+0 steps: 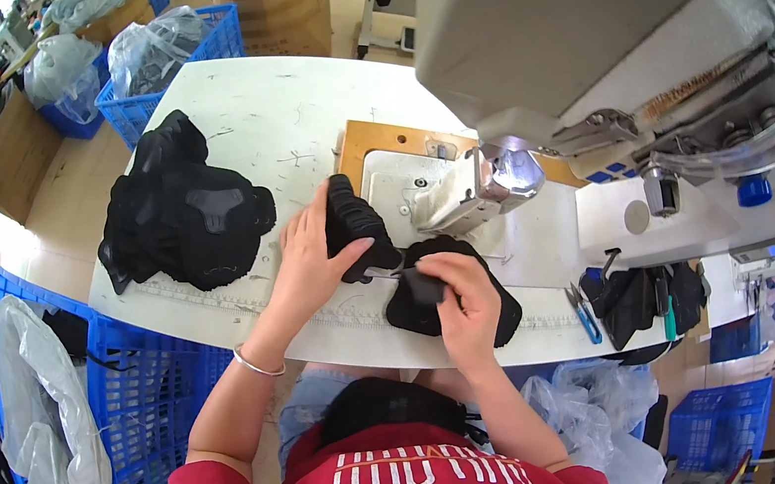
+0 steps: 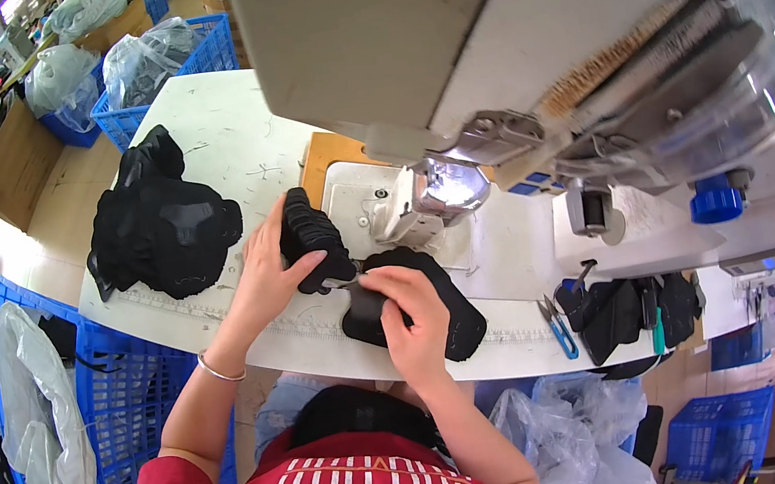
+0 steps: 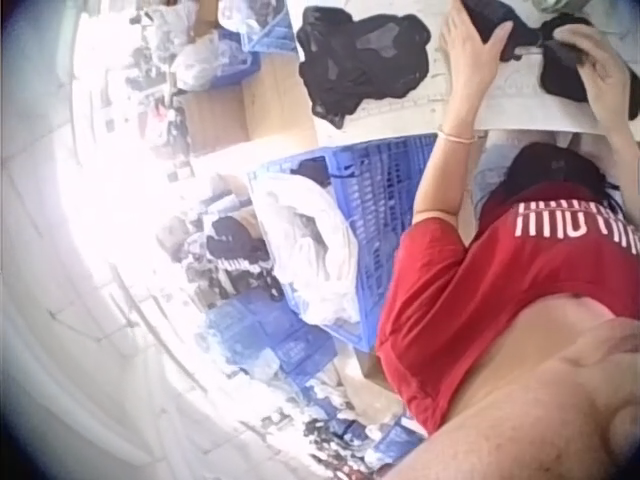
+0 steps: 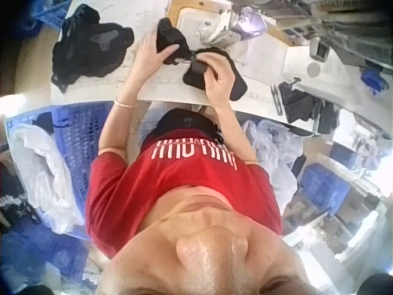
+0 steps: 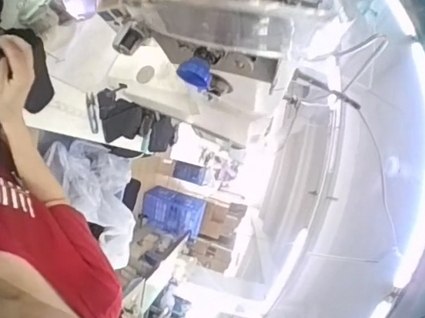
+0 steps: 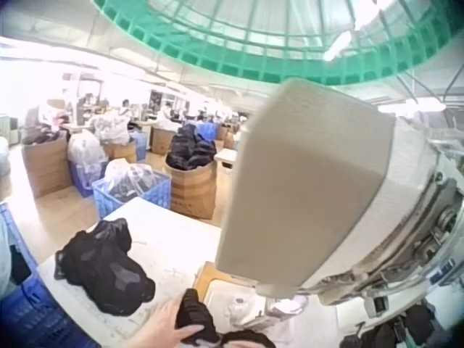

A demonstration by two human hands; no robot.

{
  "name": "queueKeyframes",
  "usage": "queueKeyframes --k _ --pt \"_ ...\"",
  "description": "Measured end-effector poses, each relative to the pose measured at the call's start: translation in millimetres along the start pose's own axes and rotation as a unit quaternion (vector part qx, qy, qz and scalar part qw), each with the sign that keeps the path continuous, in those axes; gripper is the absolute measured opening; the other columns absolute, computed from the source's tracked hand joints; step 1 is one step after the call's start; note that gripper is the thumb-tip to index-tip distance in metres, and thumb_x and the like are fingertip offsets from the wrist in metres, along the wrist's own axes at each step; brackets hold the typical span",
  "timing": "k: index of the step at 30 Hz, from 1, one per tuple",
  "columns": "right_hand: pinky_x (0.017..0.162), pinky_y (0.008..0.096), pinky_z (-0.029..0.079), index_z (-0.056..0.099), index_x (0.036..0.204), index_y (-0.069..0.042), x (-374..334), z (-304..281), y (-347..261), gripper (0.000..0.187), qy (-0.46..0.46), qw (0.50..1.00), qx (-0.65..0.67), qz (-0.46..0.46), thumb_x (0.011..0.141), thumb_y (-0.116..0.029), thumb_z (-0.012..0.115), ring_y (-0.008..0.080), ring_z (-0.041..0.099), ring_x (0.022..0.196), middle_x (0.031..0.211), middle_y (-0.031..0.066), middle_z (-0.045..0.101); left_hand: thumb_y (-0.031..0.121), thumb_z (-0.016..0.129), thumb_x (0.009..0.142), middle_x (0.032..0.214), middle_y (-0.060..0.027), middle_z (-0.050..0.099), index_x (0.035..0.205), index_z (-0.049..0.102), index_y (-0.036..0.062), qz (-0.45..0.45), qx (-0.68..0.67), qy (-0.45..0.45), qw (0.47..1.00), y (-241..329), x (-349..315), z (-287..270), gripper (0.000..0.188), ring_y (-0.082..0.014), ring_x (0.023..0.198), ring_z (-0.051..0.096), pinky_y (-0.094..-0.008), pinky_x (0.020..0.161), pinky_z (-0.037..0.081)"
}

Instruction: Stitching together small black fabric pieces using an industrial sewing machine.

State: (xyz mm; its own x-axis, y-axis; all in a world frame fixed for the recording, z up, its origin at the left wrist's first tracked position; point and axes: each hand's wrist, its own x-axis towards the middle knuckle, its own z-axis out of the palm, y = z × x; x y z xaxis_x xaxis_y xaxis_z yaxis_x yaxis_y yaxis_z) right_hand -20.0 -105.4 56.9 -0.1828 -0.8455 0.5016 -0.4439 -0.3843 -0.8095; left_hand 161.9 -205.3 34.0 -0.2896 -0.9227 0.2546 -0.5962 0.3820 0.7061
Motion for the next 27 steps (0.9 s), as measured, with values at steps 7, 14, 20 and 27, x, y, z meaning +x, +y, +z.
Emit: queueKeyframes --k 7,14,20,27 --pt "0.078 0.0265 0.047 0.069 0.096 0.0 -25 -4 -11 0.035 -0.031 0.998 0.038 0.041 0.073 0.014 0.047 0.0218 0.062 0.097 0.111 0.0099 0.064 0.035 0.069 0.082 0.145 -0.0204 0.031 0.146 0.024 0.0057 0.071 0.176 0.096 0.977 11 -18 -3 0.083 -0.0356 0.133 0.029 -0.0461 0.11 0.019" --pt "0.085 0.034 0.049 0.064 0.103 -0.003 -43 -7 -9 0.027 0.032 0.998 0.022 0.043 0.08 0.009 0.057 0.0276 0.062 0.098 0.105 0.0133 0.064 0.015 0.077 0.073 0.136 -0.0149 0.045 0.135 0.045 0.0079 0.107 0.134 0.133 0.976 38 -40 5 0.07 -0.0316 0.13 0.037 -0.045 0.108 0.024" --pt "0.075 0.0349 0.045 0.06 0.107 -0.006 -56 12 -20 0.033 0.048 0.987 0.153 0.027 0.077 0.007 0.063 0.0254 0.054 0.088 0.093 0.0092 0.051 0.001 0.053 0.091 0.109 -0.0127 0.063 0.102 0.064 -0.0034 0.075 -0.073 0.113 0.988 22 -109 9 0.016 -0.0265 0.111 0.054 -0.0392 0.096 0.041" --pt "0.069 0.0312 0.048 0.06 0.101 -0.004 -86 -15 -36 0.025 0.125 0.978 0.161 0.036 0.079 0.008 0.062 0.0227 0.057 0.082 0.093 0.0089 0.052 0.002 0.056 0.092 0.102 -0.0103 0.066 0.109 0.061 -0.0053 -0.015 -0.225 0.001 0.974 46 -122 30 0.019 -0.0148 0.093 0.061 -0.0275 0.08 0.05"
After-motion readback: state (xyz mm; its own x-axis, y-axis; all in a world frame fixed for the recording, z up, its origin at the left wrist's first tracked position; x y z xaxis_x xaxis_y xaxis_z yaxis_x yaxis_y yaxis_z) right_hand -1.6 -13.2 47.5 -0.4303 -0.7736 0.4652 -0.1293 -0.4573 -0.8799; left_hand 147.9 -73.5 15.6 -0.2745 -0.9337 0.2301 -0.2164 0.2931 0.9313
